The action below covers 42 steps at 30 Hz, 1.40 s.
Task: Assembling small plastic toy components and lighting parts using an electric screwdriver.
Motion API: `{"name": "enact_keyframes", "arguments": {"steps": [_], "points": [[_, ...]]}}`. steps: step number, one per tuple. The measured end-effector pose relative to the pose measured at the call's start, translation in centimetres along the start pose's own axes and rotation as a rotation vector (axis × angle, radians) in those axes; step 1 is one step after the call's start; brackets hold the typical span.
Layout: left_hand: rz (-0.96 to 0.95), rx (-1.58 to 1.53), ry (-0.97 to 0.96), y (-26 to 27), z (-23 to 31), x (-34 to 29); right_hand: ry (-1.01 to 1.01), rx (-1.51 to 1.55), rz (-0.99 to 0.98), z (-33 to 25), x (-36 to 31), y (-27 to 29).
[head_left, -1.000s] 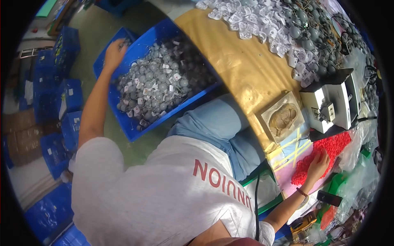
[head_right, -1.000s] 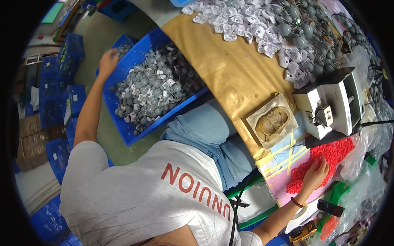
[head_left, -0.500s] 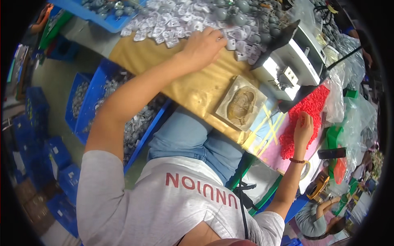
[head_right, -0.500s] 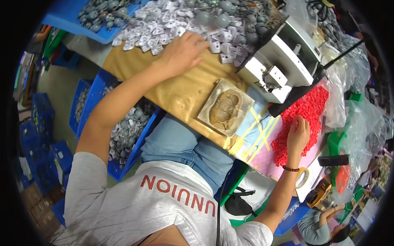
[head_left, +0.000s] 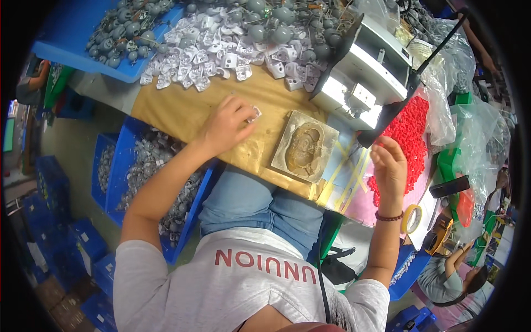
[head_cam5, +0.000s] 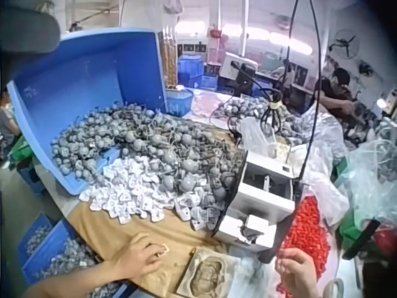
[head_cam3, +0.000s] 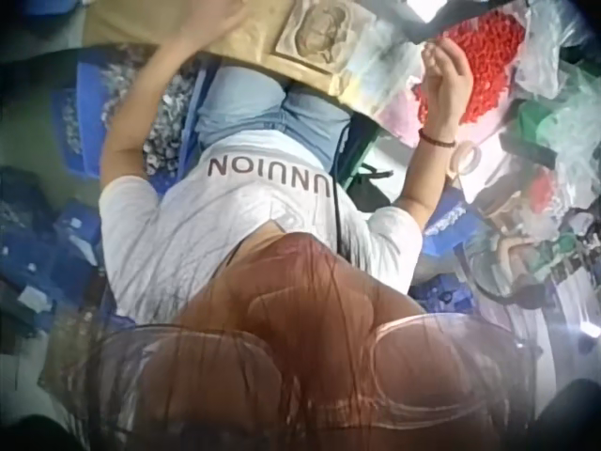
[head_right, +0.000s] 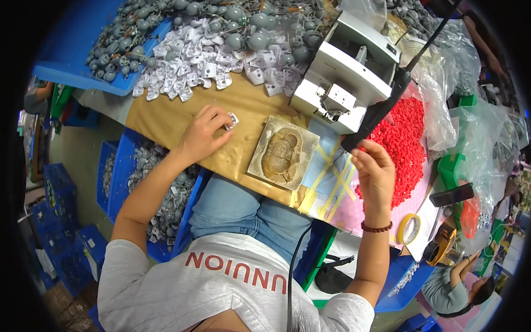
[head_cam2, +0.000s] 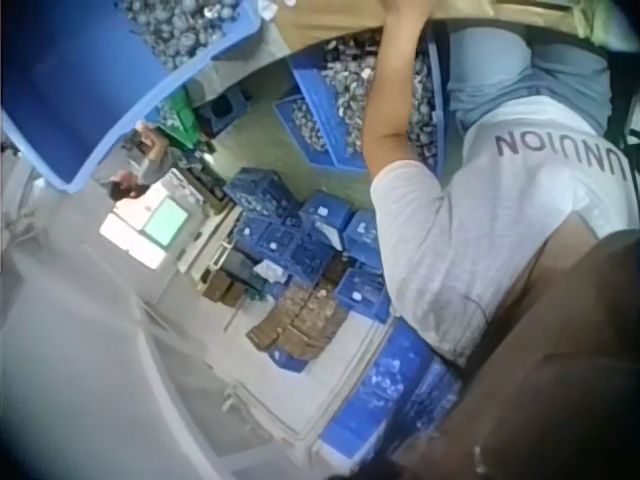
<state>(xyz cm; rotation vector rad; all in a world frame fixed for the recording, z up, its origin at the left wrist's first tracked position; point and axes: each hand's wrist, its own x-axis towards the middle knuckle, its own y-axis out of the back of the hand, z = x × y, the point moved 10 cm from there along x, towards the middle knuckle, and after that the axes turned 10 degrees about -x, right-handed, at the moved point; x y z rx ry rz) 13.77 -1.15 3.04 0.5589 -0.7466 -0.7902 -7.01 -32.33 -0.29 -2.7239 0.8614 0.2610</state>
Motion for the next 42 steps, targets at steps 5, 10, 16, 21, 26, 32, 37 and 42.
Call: {"name": "enact_keyframes", "arguments": {"steps": [5,10,16,21,26,32,37,42], "points": [[-0.064,-0.379,0.059,-3.2,4.5,2.7,0.153,-0.350,-0.081,-0.1,0.0,-5.8],[-0.184,-0.253,-0.180,-7.3,8.4,3.7,0.580,-0.793,-0.131,-2.9,-1.5,-12.0],[-0.211,-0.388,-0.012,-6.4,6.1,4.8,0.967,-1.085,-0.189,-2.7,-3.4,-16.8],[0.160,0.083,-0.017,0.9,0.9,11.4,1.145,-1.246,-0.231,-1.8,-4.5,-18.5],[0.142,0.445,-0.040,1.5,-3.3,15.9,1.139,-1.333,-0.248,-1.8,-5.0,-19.3],[0.292,0.061,-0.014,8.3,1.4,17.0,1.103,-1.310,-0.194,-1.1,-5.1,-18.5],[0.412,-0.197,-0.271,14.5,9.3,15.2,0.981,-1.182,-0.171,-1.8,-4.6,-17.3],[-0.160,-0.905,-0.184,9.1,12.1,14.9,1.158,-1.008,0.039,-7.8,-5.8,-14.2]]}}
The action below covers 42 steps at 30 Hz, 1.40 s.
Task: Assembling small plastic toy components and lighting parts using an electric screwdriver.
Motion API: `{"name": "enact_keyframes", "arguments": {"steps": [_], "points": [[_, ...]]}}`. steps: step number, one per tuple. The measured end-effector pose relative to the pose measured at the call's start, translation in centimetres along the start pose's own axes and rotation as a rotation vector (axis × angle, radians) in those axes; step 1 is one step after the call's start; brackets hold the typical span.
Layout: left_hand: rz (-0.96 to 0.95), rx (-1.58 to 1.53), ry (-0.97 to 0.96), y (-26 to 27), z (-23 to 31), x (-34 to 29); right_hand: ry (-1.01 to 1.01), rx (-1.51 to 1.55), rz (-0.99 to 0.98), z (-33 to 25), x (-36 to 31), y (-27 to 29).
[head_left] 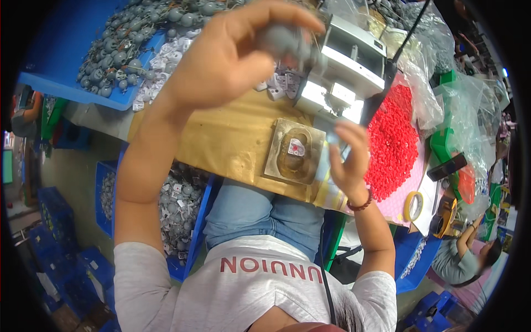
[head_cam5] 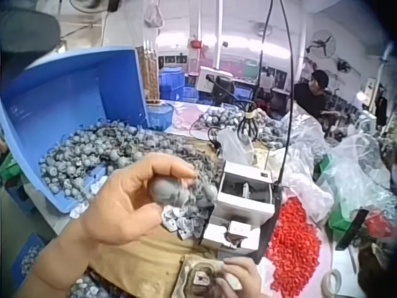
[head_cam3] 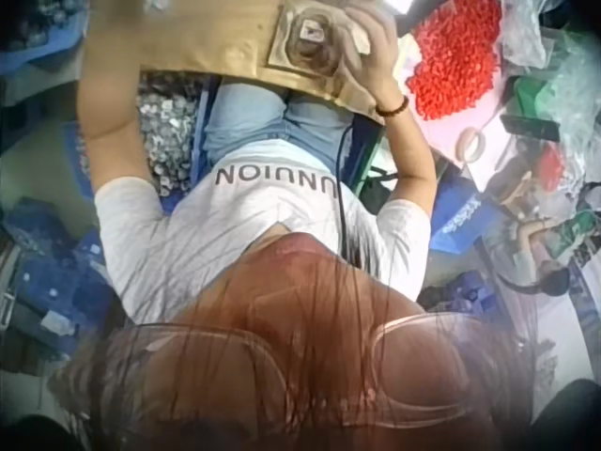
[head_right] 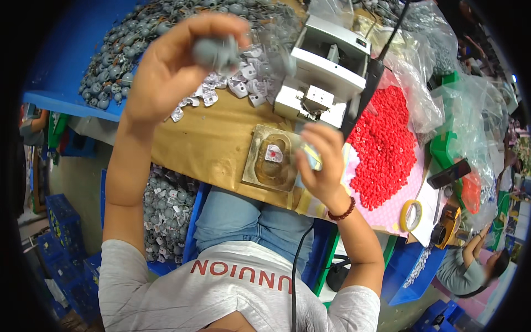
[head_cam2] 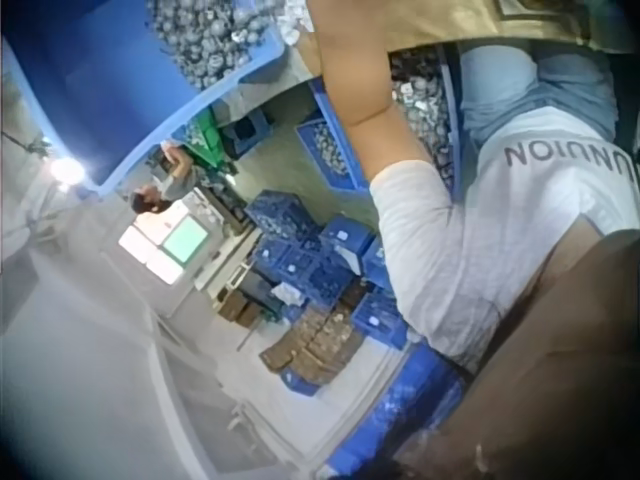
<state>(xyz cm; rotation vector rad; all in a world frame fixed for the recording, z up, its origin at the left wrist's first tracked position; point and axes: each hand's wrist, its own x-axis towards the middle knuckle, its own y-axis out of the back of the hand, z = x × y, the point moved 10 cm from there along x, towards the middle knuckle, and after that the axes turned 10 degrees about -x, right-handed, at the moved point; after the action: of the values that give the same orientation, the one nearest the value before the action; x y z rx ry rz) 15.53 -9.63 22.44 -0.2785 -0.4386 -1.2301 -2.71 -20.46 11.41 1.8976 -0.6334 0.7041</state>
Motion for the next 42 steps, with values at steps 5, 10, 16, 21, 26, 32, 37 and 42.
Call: {"name": "enact_keyframes", "arguments": {"steps": [5,10,16,21,26,32,37,42], "points": [[-0.175,-0.424,0.191,-6.1,-2.3,-3.4,-0.061,0.087,-0.057,-1.3,5.5,1.2],[-0.124,-0.294,0.254,-6.6,-4.3,-6.0,-0.716,1.087,-0.534,0.5,-0.4,-5.6],[0.091,0.167,0.338,-7.0,-8.0,-11.1,-0.732,0.691,-0.546,2.6,-2.8,-5.0],[0.037,0.421,0.276,-9.2,-10.7,-14.3,-0.214,0.088,-0.443,0.0,-2.0,-5.3],[0.016,0.533,0.221,-10.1,-11.8,-14.6,0.048,-0.196,-0.450,-1.6,-2.5,-6.7],[-0.012,0.563,0.193,-10.5,-11.7,-14.3,0.212,-0.341,-0.602,-3.6,-3.0,-7.7],[0.029,0.796,0.182,-9.6,-11.2,-13.7,0.247,-0.368,-0.629,-4.2,-3.6,-7.7],[-0.031,1.011,0.131,-11.3,-13.0,-13.2,0.000,-0.105,-0.538,-1.8,-3.7,-6.2]]}}
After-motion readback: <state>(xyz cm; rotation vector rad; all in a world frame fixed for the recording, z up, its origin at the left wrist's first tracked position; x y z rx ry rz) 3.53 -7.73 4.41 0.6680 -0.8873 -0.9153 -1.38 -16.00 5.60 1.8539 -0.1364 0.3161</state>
